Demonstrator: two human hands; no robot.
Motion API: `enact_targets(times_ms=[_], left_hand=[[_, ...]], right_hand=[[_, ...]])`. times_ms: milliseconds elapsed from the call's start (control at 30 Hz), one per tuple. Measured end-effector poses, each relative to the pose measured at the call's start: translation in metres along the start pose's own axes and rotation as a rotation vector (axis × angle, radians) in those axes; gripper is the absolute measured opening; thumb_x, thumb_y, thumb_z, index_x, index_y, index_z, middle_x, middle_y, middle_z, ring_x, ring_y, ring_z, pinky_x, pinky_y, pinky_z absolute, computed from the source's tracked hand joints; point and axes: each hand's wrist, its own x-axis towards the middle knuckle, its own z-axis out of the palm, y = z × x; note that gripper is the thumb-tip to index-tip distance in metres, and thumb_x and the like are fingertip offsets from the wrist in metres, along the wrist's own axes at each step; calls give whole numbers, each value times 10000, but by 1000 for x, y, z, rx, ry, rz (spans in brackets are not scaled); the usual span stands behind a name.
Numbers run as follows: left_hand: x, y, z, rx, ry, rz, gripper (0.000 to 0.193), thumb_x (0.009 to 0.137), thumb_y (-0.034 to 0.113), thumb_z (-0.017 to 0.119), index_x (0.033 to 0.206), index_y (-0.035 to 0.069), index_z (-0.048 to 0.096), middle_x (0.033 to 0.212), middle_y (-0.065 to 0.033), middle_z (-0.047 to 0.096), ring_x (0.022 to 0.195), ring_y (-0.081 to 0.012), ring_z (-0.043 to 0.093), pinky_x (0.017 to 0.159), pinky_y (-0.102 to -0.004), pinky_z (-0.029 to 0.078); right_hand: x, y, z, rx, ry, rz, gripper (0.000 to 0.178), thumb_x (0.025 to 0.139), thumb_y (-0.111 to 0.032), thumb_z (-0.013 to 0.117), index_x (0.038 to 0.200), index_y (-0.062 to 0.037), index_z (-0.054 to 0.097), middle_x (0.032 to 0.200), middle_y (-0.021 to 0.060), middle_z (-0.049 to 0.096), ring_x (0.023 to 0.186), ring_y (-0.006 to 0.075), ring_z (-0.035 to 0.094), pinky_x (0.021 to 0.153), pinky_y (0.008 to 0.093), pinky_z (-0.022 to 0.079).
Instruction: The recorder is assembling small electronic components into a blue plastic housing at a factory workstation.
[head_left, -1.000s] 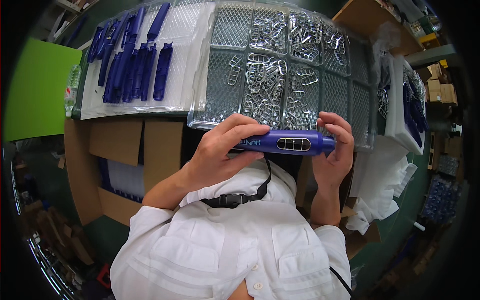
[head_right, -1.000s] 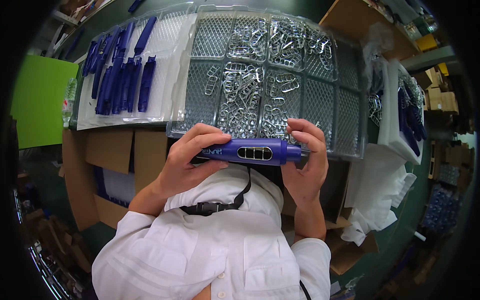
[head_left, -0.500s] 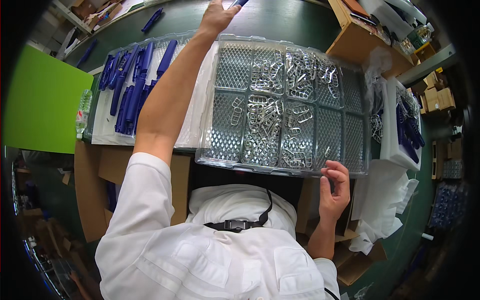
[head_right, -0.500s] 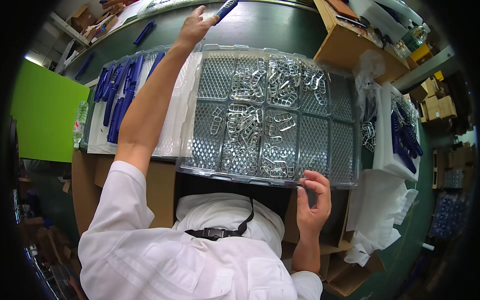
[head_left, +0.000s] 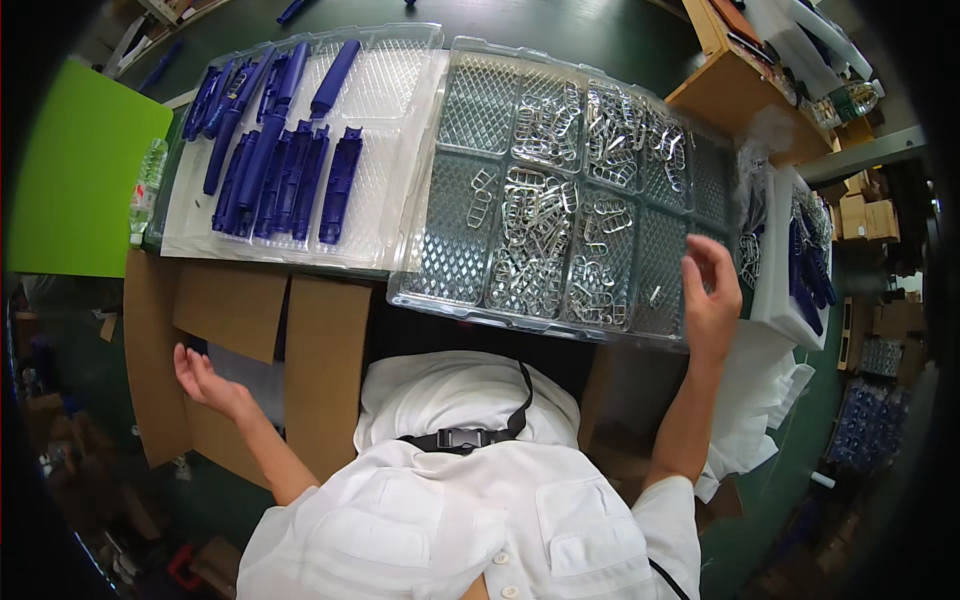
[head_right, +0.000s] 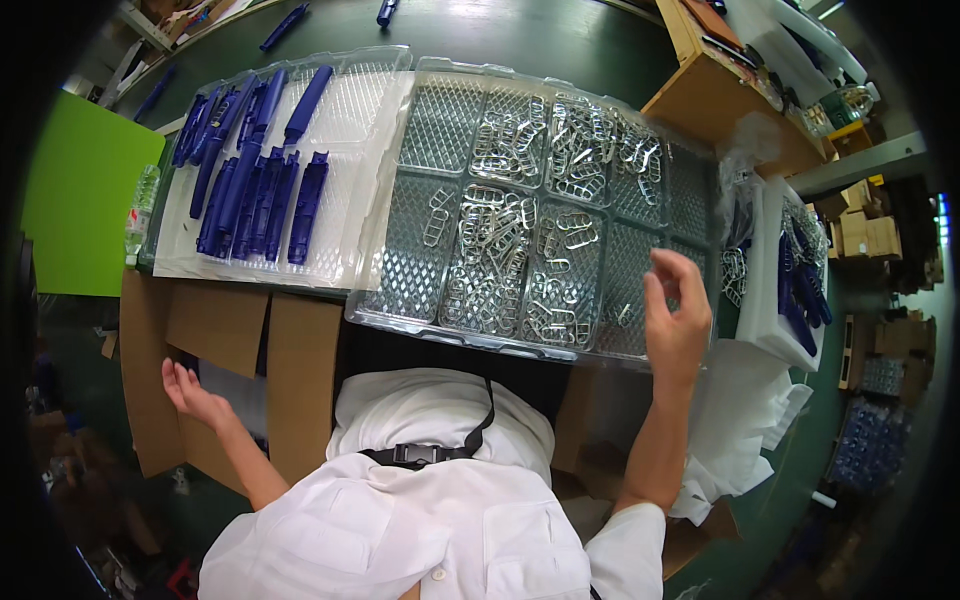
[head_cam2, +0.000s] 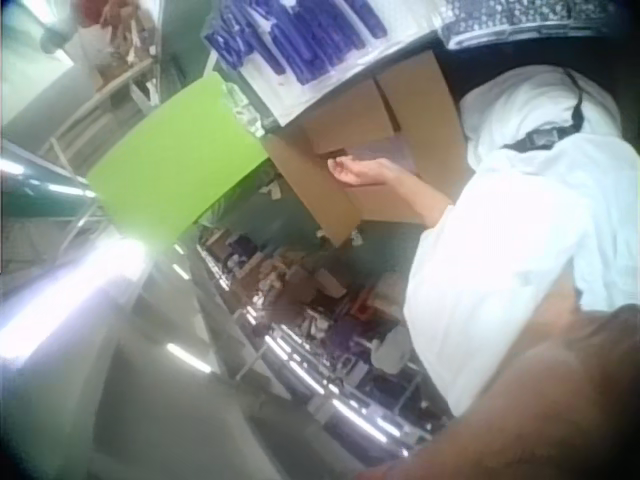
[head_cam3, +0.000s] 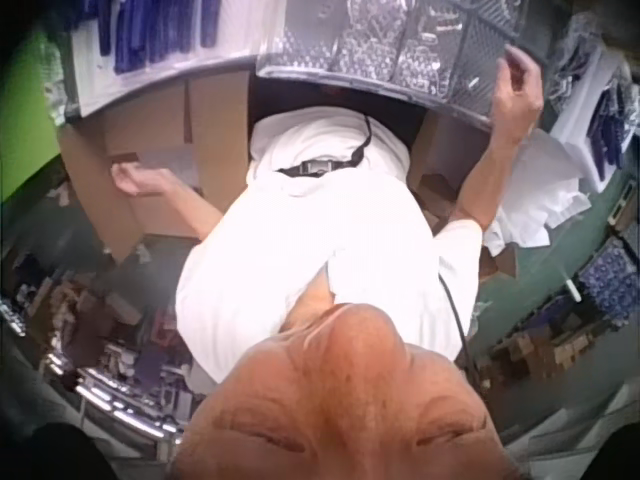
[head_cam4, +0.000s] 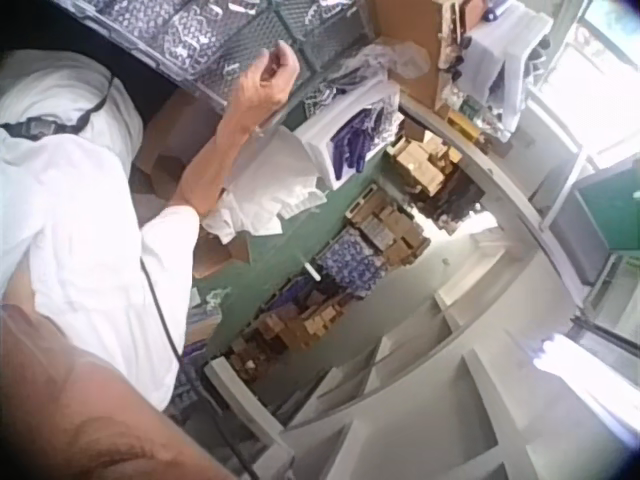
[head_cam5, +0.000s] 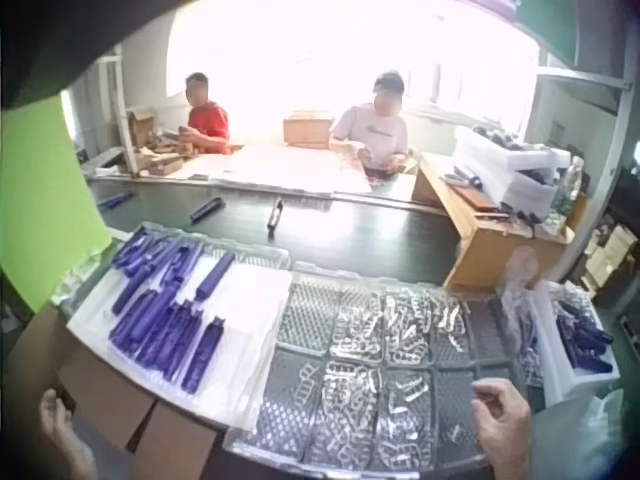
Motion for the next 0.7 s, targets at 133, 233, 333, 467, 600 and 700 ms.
enact_targets(times_ms=[133,233,333,467,600,700], left_hand=[[26,-102,-103,136,145,-492,442,996,118,594,1436,79,604,1369,-44,632,1219,-170,582,1114,-431,405],[37,-164,-129,-88,-102,-860,434,1071,347,500,1426,113,586,1403,-40,629,1307,-213,571,1160,-511,367],[15,-172,-66,-121,-175,-831,465,1053,378,553,1419,97,610,1468,-51,596,1329,-254,553,1104,-524,436],[13,-123,-41,-140,-87,-792,432,1051,337,519,1378,79,635,1349,-69,666,1202,-252,644,1013,-445,502],[28,-72,-31,-235,-315,-644,470,1035,276,491,1431,45,595,1366,-84,667,1210,-256,654,1007,-406,507],[47,-23,9,-467,-516,-521,509,1027,257,491,1485,46,569,1450,-94,635,1277,-234,637,1016,-375,501]], right_hand=[[87,8,46,-268,-163,-196,245,970,-55,663,1210,-27,707,1138,152,742,960,293,729,856,376,564],[135,38,90,-456,-279,-415,260,970,-100,660,1221,-78,723,1215,115,739,1105,334,698,938,416,543],[142,49,94,-528,-425,-414,263,956,-111,680,1215,-88,720,1106,95,724,988,312,719,868,389,551],[145,67,96,-602,-403,-455,245,957,-123,697,1195,-72,725,1099,104,710,955,289,714,858,384,545],[148,83,103,-391,-378,-382,227,977,-184,724,1145,-31,725,1052,89,700,881,231,677,812,347,522],[140,102,97,-332,-325,-283,246,984,-235,739,1087,-12,731,967,78,686,819,192,632,760,326,497]])
